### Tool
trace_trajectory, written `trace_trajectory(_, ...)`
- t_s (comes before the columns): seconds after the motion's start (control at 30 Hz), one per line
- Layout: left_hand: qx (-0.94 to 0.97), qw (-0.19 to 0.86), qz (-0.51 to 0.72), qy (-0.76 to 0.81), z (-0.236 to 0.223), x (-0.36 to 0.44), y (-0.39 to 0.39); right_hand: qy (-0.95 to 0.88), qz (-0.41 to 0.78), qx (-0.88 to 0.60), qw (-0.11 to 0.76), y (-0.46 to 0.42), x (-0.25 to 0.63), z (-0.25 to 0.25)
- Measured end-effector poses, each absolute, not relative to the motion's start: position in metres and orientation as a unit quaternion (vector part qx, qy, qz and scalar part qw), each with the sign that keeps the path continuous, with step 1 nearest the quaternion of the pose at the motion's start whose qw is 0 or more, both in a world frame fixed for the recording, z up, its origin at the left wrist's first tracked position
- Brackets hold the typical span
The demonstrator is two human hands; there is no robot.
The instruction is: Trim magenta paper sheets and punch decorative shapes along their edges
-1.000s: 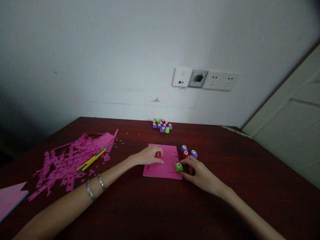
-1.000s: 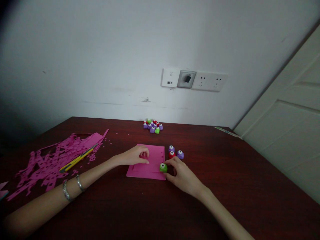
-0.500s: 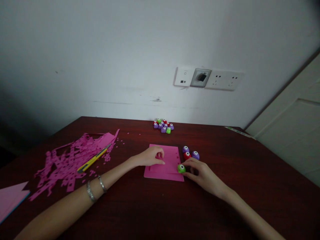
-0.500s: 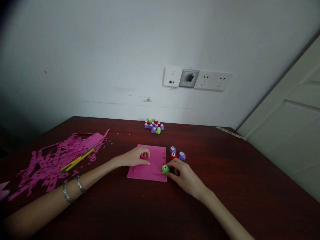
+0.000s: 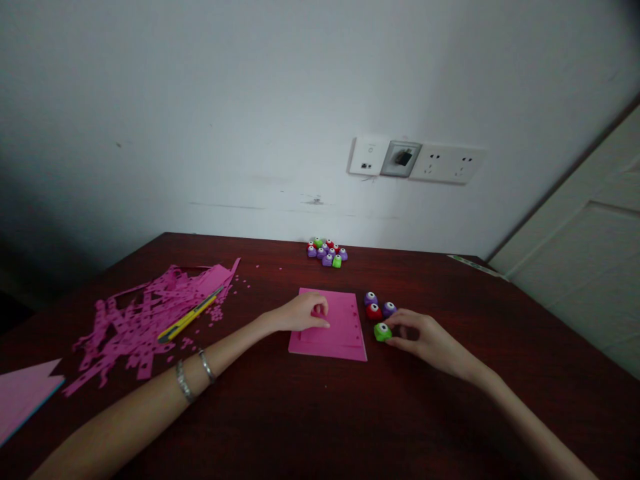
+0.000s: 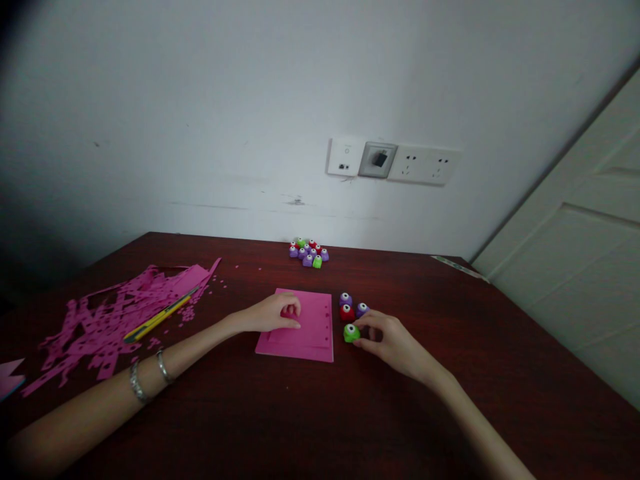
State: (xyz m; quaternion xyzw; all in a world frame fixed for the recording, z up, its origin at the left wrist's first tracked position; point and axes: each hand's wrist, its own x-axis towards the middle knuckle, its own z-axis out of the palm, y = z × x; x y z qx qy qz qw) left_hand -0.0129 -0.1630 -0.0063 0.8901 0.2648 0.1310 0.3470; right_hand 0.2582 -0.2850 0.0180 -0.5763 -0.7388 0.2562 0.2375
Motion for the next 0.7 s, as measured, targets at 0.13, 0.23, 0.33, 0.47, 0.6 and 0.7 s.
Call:
trace_trajectory(0.13, 0.890, 0.346, 0.133, 0.266, -0.006, -0.013, -0.164, -0.736, 0.267, -0.580, 0.225, -0.285, 0.260, 0.017)
trace_trajectory(0.23, 0.891, 0.343, 0.133, 0.265, -0.004, -0.013, -0.164, -0.737, 0.273, -0.580, 0.213, -0.284, 0.260, 0.014)
trace_trajectory(0.33, 0.892, 0.344, 0.131, 0.263, -0.003, -0.013, -0.164, -0.735, 0.272, -0.584, 0.209, -0.284, 0.260, 0.013)
trace_trajectory(0.47, 0.891, 0.342, 0.132, 0.266, -0.005, -0.013, -0.164, -0.716, 0.290, -0.592, 0.231, -0.285, 0.265, 0.015)
trace_trajectory(0.6, 0.891, 0.344, 0.129, 0.266, -0.005, -0.013, -0.164, -0.686, 0.274, -0.610, 0.288, -0.282, 0.276, 0.006)
trace_trajectory(0.7, 0.891, 0.345, 0.126, 0.266, -0.004, -0.013, -0.164, -0.659, 0.238, -0.636, 0.324, -0.278, 0.283, -0.009)
